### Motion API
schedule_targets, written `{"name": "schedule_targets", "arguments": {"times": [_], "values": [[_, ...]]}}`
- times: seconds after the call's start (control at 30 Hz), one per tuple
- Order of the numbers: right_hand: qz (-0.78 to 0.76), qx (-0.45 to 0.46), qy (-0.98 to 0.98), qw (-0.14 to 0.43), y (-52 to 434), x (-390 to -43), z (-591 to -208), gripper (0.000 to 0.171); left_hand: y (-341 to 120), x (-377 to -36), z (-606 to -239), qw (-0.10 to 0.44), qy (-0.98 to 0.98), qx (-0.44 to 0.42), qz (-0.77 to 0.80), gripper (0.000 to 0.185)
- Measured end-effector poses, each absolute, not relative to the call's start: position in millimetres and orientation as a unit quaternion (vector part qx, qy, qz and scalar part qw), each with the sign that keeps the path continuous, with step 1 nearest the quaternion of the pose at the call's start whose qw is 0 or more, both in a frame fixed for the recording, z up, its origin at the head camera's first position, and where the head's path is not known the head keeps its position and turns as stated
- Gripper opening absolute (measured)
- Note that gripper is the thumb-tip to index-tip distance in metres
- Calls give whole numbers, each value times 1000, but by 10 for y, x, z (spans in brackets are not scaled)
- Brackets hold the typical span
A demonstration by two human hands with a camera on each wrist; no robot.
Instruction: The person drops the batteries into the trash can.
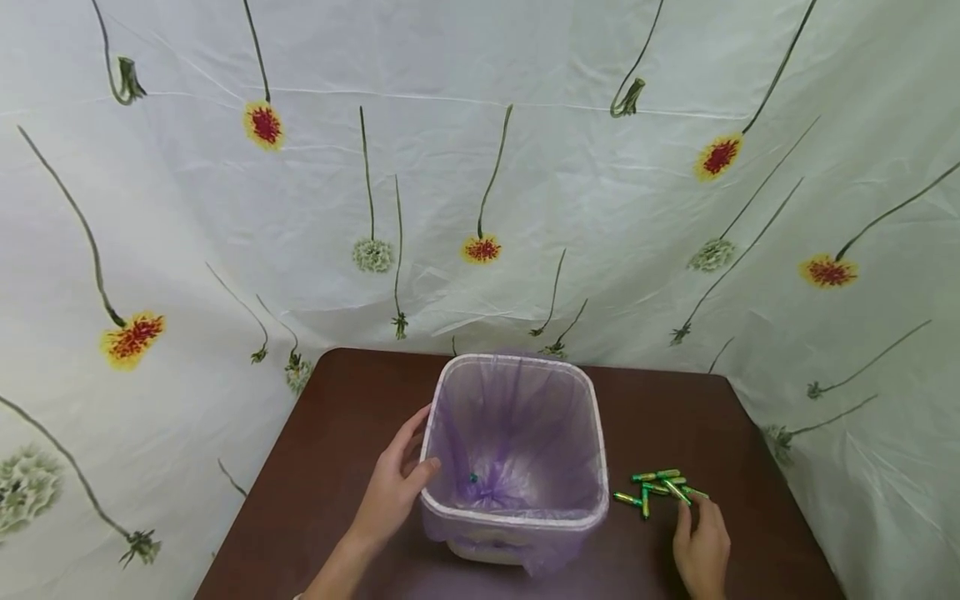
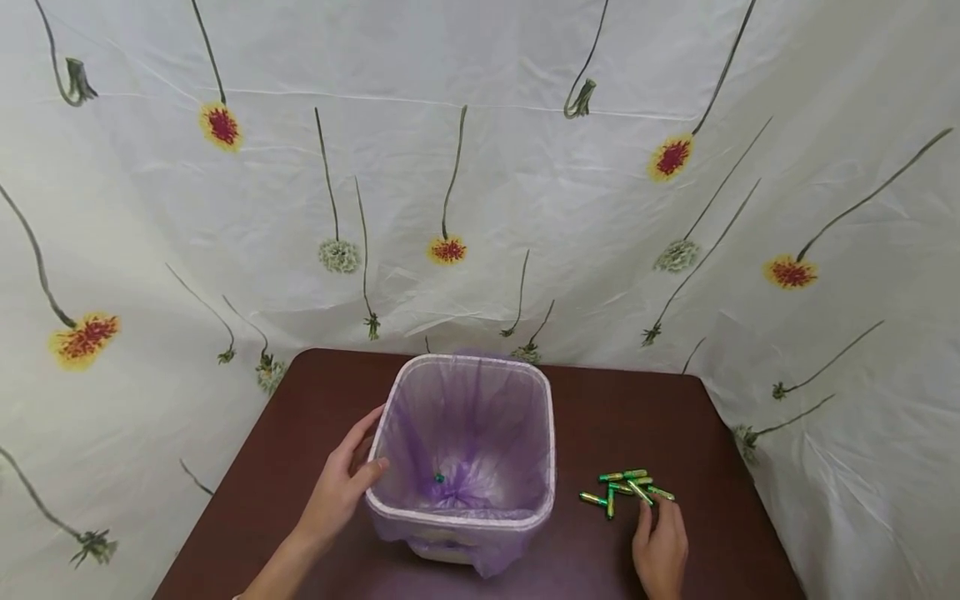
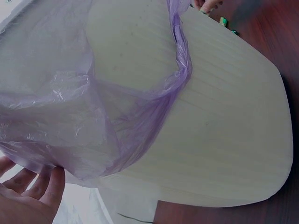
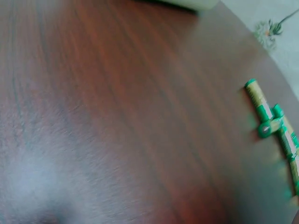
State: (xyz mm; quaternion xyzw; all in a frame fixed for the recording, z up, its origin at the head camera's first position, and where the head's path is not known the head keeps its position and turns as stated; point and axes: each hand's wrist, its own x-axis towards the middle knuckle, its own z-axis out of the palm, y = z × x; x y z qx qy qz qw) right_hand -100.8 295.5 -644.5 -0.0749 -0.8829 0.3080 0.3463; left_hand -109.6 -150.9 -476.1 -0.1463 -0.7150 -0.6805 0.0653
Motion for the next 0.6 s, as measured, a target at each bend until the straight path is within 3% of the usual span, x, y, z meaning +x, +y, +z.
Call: {"name": "schedule_targets", "arguments": {"times": [0.4,0.6], "values": [[326,-3,-880,345,2934,-1134,-6028,23,-1476,-1104,-4764,59,-710,-145,-686,71],[358,42,-879,311,2857,-1264,-5686,19,-1484,-1095,-4762,67,-714,-139,-683,71]]}}
